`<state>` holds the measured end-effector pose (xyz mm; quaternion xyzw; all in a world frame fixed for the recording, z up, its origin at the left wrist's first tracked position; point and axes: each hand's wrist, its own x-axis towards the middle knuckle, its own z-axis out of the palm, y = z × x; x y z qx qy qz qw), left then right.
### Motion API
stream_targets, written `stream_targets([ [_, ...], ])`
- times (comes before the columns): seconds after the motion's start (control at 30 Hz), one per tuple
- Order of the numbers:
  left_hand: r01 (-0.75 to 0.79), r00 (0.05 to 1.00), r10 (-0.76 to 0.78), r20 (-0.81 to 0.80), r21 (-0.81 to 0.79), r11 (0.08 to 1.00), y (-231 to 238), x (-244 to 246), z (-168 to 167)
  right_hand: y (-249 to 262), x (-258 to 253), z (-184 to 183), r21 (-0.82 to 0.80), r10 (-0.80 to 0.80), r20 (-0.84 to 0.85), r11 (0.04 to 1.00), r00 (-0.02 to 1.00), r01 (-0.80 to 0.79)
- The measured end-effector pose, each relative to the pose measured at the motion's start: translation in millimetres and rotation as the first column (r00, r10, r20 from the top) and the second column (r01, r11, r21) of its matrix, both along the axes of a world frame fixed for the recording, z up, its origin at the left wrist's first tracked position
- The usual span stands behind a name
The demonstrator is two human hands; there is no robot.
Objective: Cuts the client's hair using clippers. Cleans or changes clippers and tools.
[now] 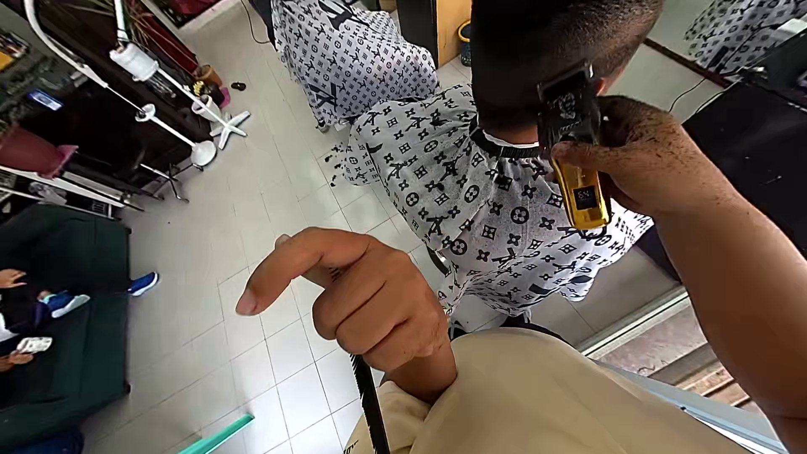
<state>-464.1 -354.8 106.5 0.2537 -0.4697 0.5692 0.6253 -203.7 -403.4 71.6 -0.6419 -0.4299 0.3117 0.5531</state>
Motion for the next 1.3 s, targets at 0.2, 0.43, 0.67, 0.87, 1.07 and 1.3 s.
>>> stream_targets([
  [0.2,-0.186,0.983,0.185,-0.008,-0.068,0.980,-1.3,7.5,5.0,1.2,-1.3,3.1,0.039,-0.011,0.055,0.999,0.998,0.009],
  [0.43,-0.366,0.931,0.362,-0.053,-0.181,0.913,-4.1,9.4,7.2,0.6,-2.5,5.5,0.068,0.009,-0.026,0.998,1.000,-0.007],
  [0.67,-0.312,0.950,0.310,-0.039,-0.154,0.938,-6.1,6.8,7.5,0.0,-2.6,9.2,0.059,0.040,-0.106,0.998,0.994,-0.034],
  [0.87,-0.272,0.962,0.270,-0.037,-0.120,0.955,-6.0,4.9,7.9,0.0,-3.2,8.0,0.038,0.064,-0.163,0.998,0.985,-0.058],
  [1.07,-0.060,0.996,0.053,-0.077,-0.102,0.993,-2.3,4.6,-2.4,-2.1,-1.7,6.4,0.026,0.020,-0.040,0.999,0.999,-0.019],
  [1.3,0.233,0.683,-0.492,-0.539,-0.478,0.847,31.9,14.6,-104.1,-3.7,0.8,10.0,0.079,0.021,-0.015,0.997,1.000,-0.019],
])
